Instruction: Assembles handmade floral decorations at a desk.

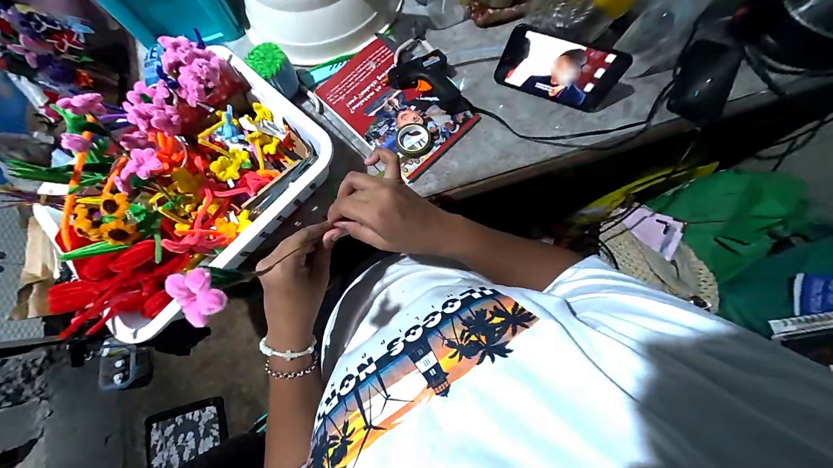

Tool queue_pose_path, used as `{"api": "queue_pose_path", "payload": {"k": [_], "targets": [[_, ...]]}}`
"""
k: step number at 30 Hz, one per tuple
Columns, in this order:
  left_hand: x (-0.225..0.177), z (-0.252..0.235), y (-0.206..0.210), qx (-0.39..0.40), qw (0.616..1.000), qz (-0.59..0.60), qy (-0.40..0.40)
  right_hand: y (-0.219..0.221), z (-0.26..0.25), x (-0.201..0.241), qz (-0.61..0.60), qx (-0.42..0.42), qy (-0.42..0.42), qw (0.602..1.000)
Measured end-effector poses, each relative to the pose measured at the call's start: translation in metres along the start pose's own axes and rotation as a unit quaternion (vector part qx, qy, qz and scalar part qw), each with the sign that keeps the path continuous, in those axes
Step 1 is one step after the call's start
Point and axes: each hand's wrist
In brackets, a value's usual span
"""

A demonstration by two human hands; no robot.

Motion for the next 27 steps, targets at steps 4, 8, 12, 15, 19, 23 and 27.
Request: {"api": "queue_pose_path", "payload": {"k": [4, 8, 12, 15, 19, 23, 27], "targets": [[-0.001, -0.001, -0.001, 0.024, 1.0, -0.017, -0.009, 0.001, 0.002, -0.001, 0.005, 0.003, -0.008, 1.0], [0.0, 0.001, 0.002, -0.002, 1.0, 0.002, 0.016, 0.002, 0.0, 0.005, 0.031, -0.031, 0.015, 0.999], [-0.003, 0.002, 0.007, -0.059, 0.998, -0.008, 0.036, 0.013, -0.002, 0.015, 0.04, -0.105, 0.058, 0.992], [-0.004, 0.004, 0.01, -0.081, 0.996, -0.011, 0.044, 0.022, -0.003, 0.014, 0.047, -0.14, 0.087, 0.985], [-0.019, 0.011, 0.013, -0.075, 0.993, 0.035, 0.086, 0.003, 0.002, -0.035, 0.121, -0.129, 0.212, 0.961], [-0.009, 0.004, 0.005, -0.076, 0.993, 0.075, 0.039, -0.03, -0.001, -0.047, 0.048, -0.117, 0.215, 0.968], [-0.005, 0.001, -0.005, -0.058, 0.989, 0.136, -0.004, -0.008, 0.012, -0.057, -0.001, -0.028, 0.18, 0.983]]}}
Point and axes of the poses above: each hand's wrist, its own z-axis away from the middle knuckle, its own y-axis out of the palm, x = y × z, and after that the axes turned 14 degrees about -y, right-handed
